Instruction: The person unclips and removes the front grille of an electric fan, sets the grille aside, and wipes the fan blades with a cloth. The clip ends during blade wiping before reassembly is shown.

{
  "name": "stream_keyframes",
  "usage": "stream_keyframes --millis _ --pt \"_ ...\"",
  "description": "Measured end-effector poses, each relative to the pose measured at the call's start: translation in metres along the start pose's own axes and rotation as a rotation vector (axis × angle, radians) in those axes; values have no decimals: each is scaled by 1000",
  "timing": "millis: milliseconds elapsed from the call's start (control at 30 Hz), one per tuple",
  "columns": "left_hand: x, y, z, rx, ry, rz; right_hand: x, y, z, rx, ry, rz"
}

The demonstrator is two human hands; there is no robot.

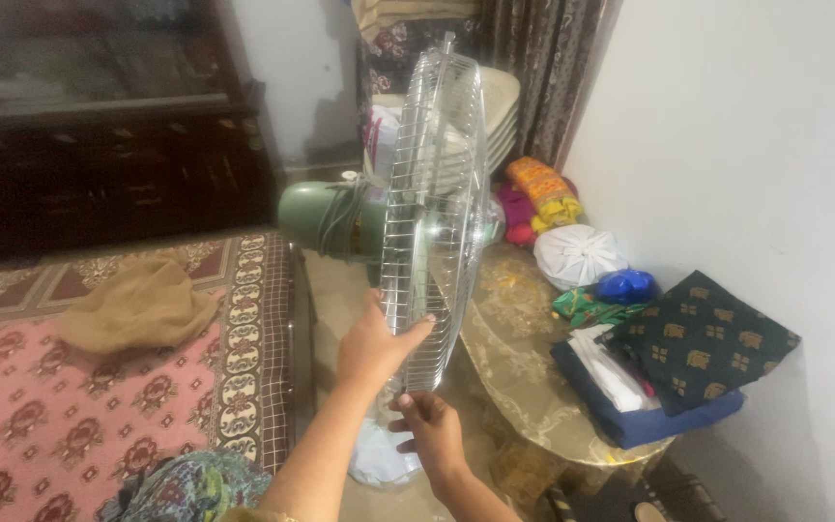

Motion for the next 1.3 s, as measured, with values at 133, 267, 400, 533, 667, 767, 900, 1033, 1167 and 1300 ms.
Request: stream_keyframes --millis 133,267,400,533,667,767,900,1033,1167,1300 --pt "0 -1 3 -6 2 10 -5 12 -14 -18 -38 -38" --pt "7 -2 16 161 -199 -28 -13 36 -47 -93 -160 -166" --pt "22 -16 38 149 -248 -49 -20 60 -72 -133 -265 -219" --pt "41 -44 61 196 -22 -18 -22 68 -81 -157 -290 -216" --pt "66 -66 78 252 -150 -138 -21 72 -82 -177 -305 -212" --pt "85 -79 84 214 -140 -145 -21 75 -80 -205 -325 -198" --pt "97 -91 86 175 -65 -172 -28 77 -86 -198 -322 -147" --pt "99 -97 86 139 -32 -224 -44 74 -105 -211 -372 -125" --pt "101 -102 93 269 99 -153 -63 62 -115 -280 -352 -39" --pt "105 -96 100 255 31 -186 -76 42 -116 -264 -359 20"
Point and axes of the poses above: each hand's wrist, its own x-axis away from the middle knuckle, its own y-axis out of the back of the hand, z = x × y, the point moved 1 cm from there along -x, towards the middle knuckle, and after that the axes turned 14 degrees about -y, right-handed, at the moved point
